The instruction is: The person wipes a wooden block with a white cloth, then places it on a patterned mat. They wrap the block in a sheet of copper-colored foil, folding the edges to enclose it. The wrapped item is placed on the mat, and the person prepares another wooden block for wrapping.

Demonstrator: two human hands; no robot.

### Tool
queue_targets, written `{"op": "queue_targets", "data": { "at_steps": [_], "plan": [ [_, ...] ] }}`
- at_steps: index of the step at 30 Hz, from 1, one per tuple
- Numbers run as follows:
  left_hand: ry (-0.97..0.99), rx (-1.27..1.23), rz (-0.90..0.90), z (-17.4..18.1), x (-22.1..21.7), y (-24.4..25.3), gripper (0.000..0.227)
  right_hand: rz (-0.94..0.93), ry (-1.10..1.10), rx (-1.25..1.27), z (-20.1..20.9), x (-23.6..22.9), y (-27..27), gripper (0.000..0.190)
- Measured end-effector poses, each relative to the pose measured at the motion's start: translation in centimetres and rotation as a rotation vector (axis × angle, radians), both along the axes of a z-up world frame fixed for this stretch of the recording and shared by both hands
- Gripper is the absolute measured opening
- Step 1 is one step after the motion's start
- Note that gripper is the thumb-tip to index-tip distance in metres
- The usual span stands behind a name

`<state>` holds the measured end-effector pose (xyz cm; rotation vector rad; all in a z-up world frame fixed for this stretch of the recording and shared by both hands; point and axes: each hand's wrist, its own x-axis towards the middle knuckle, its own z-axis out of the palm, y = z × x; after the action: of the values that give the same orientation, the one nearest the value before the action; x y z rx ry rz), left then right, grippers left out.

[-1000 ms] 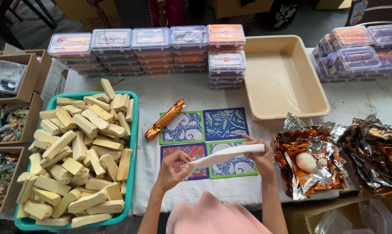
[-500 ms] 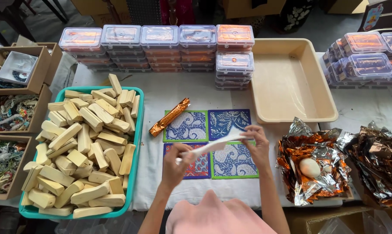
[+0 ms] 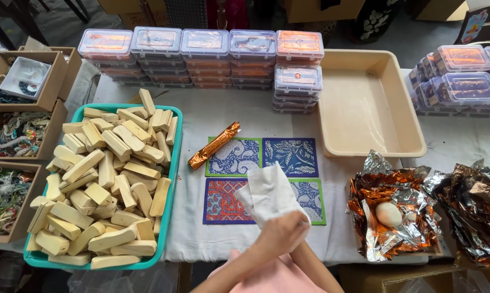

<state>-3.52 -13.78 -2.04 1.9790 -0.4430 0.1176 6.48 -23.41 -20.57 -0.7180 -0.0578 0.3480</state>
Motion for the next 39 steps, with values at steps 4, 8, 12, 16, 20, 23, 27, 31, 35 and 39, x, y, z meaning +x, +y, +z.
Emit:
{"op": "queue_targets", "data": {
  "at_steps": [4,8,12,16,20,23,27,31,35,39],
  "plan": [
    [0.173,0.03,0.102,2.2,3.8,3.0,0.016,0.177,0.16,0.284,-4.0,-2.5,1.4,0.042],
    [-0.012,0.379,0.106,0.8,7.9,7.0,0.019,0.238,0.289,0.437,-4.4,-3.7,1.7,0.047],
    [-0.395,0.715,0.411,4.3,7.9,7.5,0.028,0.145,0.472,0.48,-1.7,-2.8,1.3,0.052],
    [-0.437,0.467,0.549,2.7,5.2,5.3,0.028,0.073,0.613,0.513,-1.8,-2.1,0.8,0.055],
    [-0.063,0.227,0.529,-0.7,2.8,4.8,0.031,0.056,0.384,0.54,-2.6,-1.2,-0.6,0.061],
    [0.157,0.111,0.513,-2.3,1.9,5.0,0.037,0.104,0.26,0.496,-3.1,-0.8,-0.8,0.06],
    [0.311,0.081,0.488,-4.3,2.6,6.8,0.036,0.027,0.394,0.298,-4.3,0.1,-1.4,0.049],
    [0.12,0.28,0.544,-4.2,3.7,10.4,0.041,-0.04,0.373,0.152,1.5,2.3,-1.9,0.045],
    [-0.272,0.53,0.42,-4.1,4.6,12.6,0.034,-0.119,0.147,0.057,1.2,5.6,-5.1,0.006],
    [-0.336,0.684,0.313,-10.8,6.1,14.6,0.02,-0.139,0.191,-0.098,-2.6,7.8,-8.6,0.015]
  ]
}}
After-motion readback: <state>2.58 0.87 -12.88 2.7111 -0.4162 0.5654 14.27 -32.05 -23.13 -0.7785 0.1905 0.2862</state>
